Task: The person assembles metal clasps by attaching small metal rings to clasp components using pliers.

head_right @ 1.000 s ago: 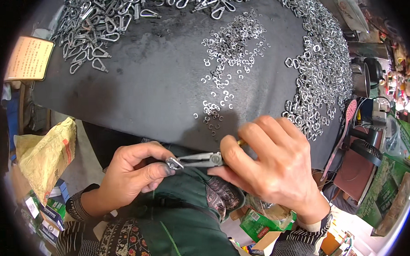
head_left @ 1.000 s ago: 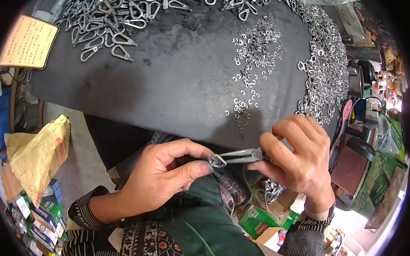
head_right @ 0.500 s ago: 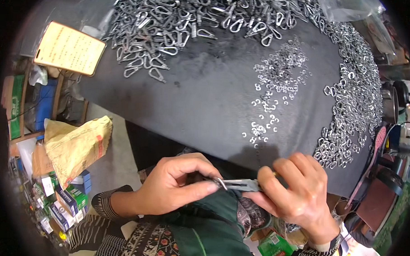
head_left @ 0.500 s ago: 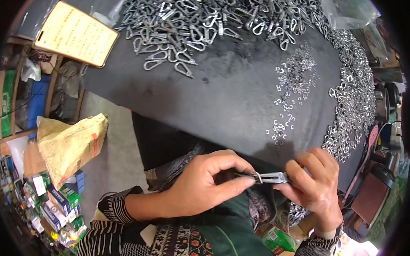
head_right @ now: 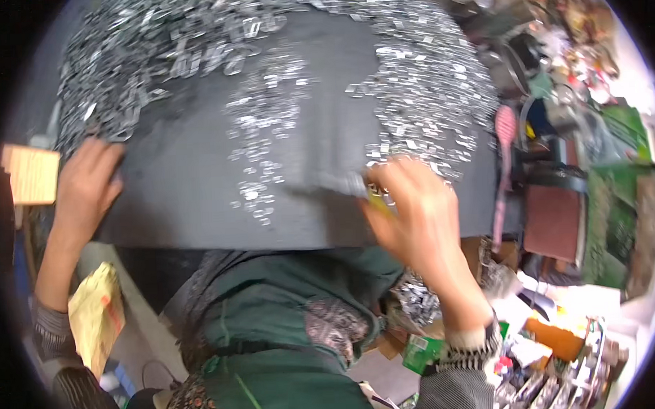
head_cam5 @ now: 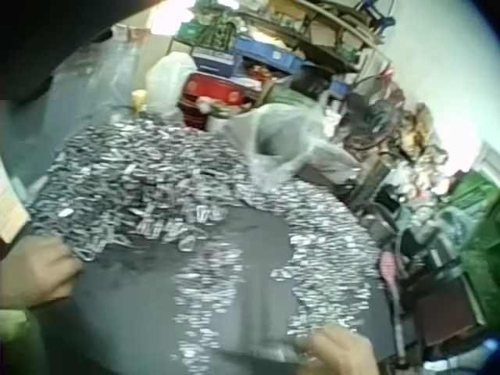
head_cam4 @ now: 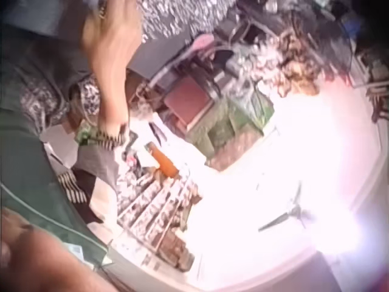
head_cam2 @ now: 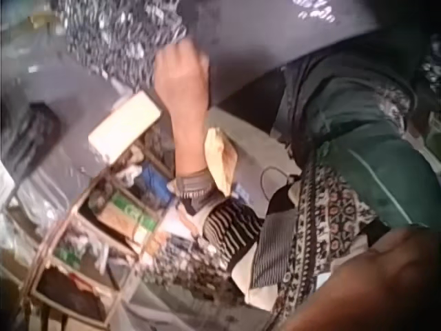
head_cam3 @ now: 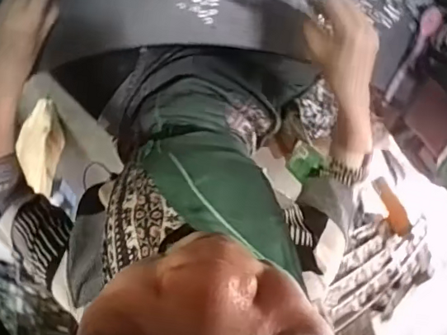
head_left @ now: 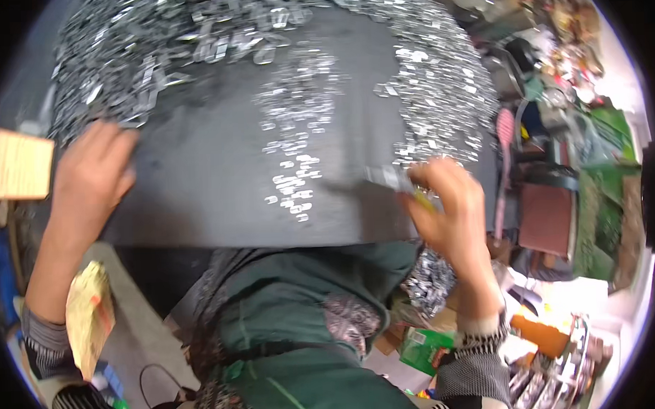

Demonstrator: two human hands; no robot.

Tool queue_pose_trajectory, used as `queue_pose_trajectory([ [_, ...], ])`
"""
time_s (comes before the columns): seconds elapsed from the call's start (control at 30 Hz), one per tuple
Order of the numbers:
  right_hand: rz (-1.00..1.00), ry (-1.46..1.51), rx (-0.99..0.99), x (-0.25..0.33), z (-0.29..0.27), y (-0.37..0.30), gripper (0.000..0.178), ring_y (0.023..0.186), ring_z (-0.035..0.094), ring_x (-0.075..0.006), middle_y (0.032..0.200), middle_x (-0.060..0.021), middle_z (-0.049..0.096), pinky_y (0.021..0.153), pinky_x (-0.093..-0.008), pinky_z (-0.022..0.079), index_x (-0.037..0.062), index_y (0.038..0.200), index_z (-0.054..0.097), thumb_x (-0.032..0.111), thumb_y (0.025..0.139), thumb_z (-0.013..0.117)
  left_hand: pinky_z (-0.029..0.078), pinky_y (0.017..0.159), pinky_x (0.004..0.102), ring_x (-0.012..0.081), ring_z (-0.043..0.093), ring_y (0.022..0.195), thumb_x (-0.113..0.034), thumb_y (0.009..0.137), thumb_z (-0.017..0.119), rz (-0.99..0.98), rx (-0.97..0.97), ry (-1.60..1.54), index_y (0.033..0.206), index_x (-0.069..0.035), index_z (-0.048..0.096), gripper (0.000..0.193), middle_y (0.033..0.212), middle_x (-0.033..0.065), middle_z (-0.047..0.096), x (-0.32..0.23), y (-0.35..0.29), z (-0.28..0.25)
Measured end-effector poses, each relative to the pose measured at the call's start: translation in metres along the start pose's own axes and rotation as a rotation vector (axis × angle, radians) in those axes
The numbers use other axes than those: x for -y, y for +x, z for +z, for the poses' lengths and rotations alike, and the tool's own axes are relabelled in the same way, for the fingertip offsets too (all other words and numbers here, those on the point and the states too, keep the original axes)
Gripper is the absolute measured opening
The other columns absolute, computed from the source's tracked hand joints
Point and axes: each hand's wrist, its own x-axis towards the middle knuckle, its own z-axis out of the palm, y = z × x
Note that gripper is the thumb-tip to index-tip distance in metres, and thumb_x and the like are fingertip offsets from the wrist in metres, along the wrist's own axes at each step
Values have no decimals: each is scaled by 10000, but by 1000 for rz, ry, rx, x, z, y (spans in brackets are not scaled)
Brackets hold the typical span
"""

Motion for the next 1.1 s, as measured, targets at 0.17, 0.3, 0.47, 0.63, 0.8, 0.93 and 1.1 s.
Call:
queue_pose_trajectory([
  [0.17, 168, -95, -238, -51, 35, 74, 144, 766, 650, -354, 818, -145, 664, 685, -432, 510, 33, 864, 648, 157, 805, 692, 408, 612, 230, 82, 528, 705, -34, 900, 592, -708, -308, -659, 1074, -29, 632, 179, 836, -4, 586, 2, -17, 19],
  [0.3, 175, -297, -166, -43, 59, 87, 183, 698, 647, -385, 742, -188, 655, 648, -461, 513, 41, 824, 632, 215, 794, 678, 360, 574, 178, 36, 512, 715, -162, 1000, 536, -989, -602, -1208, 1181, -12, 602, 244, 821, -23, 585, -18, -35, 6],
  [0.47, 304, -297, -43, -52, 42, 90, 204, 793, 654, -391, 847, -188, 686, 706, -468, 496, 27, 893, 626, 223, 838, 647, 404, 544, 209, 73, 554, 700, -55, 902, 666, -715, -336, -946, 1079, -5, 653, 184, 851, 33, 620, -42, -15, -33],
  [0.63, 314, -90, -60, -46, 40, 80, 195, 688, 592, -292, 774, -173, 628, 667, -386, 462, -14, 938, 593, 160, 879, 658, 467, 619, 319, 240, 582, 727, -32, 775, 714, -340, -146, -291, 1051, 3, 648, 286, 833, 95, 561, -60, -7, -16],
  [0.8, 235, 7, -81, -13, 22, 29, 182, 630, 399, -133, 679, -63, 433, 565, -303, 346, -22, 893, 535, 100, 902, 670, 482, 663, 402, 313, 586, 778, 2, 780, 693, -384, -162, -119, 992, 7, 586, 238, 861, 130, 535, -72, -4, 9],
  [0.93, 292, 208, 24, 8, 13, -13, 149, 614, 372, -81, 645, -4, 434, 552, -256, 279, 11, 813, 539, 80, 901, 638, 478, 622, 360, 254, 592, 737, -10, 855, 659, -411, -254, -338, 1035, -10, 562, 204, 870, 105, 579, -65, -7, 10],
  [1.1, 549, 852, 140, 55, 23, -58, 129, 689, 498, -82, 774, -9, 556, 629, -233, 407, 27, 842, 572, -20, 796, 683, 436, 596, 222, 130, 572, 788, -94, 1000, 538, -952, -210, -2196, 1166, -12, 546, 186, 1008, 80, 625, -96, -32, -8],
])
